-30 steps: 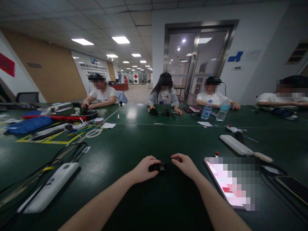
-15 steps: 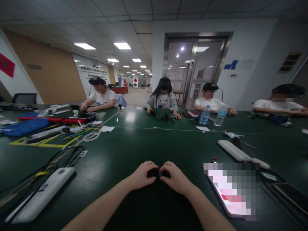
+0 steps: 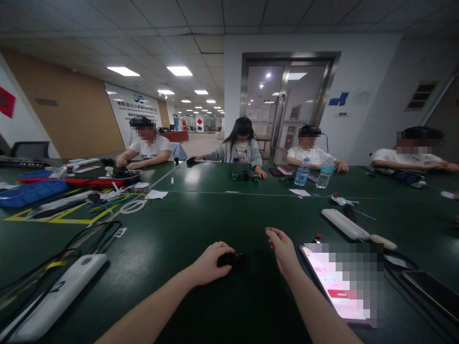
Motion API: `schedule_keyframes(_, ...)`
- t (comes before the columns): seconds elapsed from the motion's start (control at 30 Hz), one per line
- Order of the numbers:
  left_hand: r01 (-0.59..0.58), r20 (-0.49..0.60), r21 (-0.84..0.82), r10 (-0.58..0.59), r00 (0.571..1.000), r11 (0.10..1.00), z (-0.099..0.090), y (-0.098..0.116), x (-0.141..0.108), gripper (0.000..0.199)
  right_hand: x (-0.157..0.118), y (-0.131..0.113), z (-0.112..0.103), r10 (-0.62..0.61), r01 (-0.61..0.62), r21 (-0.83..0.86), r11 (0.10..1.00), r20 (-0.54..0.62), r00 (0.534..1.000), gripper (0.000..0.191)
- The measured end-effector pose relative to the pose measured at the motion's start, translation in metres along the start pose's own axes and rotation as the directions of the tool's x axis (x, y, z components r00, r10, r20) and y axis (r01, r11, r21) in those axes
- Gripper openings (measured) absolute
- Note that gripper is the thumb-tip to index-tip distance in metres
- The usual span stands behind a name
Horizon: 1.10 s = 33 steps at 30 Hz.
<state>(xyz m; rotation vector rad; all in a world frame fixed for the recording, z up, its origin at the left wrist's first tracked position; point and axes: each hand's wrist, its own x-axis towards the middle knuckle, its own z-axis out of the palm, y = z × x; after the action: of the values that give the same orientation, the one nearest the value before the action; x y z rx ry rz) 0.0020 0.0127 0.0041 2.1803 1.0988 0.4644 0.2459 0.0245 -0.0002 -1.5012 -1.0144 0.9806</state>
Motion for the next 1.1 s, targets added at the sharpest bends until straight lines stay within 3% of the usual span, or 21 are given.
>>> schedule_keyframes(0.43, -0.02, -0.007, 0.006, 0.02, 1.0, 1.0, 0.002, -0.004, 0.002, 0.039, 0.01, 0.014, -0.002, -0.023, 0.022, -0.028, 0.999, -0.021, 1.0, 0.049)
schedule_keyframes(0.7, -0.026, -0.008, -0.029, 0.026, 1.0, 0.999, 0.002, -0.005, 0.0, 0.039, -0.002, -0.004, -0.003, 0.076, -0.077, -0.013, 0.997, -0.066, 0.995, 0.049)
schedule_keyframes(0.8, -0.021, -0.007, -0.026, 0.02, 1.0, 0.999, 0.002, -0.007, 0.0, 0.042, -0.005, -0.006, -0.002, -0.009, 0.005, -0.07, 0.998, -0.056, 0.998, 0.044)
schedule_keyframes(0.93, -0.043, -0.025, 0.0, 0.043, 0.999, 0.999, 0.006, -0.012, 0.002, 0.044, -0.011, -0.005, 0.005, -0.225, 0.244, -0.15, 0.958, 0.13, 0.966, 0.037)
schedule_keyframes(1.1, -0.075, -0.044, 0.029, 0.077, 0.996, 0.997, 0.008, -0.017, 0.004, 0.043, -0.031, -0.014, 0.016, -0.301, 0.481, -0.299, 0.824, 0.49, 0.818, 0.028)
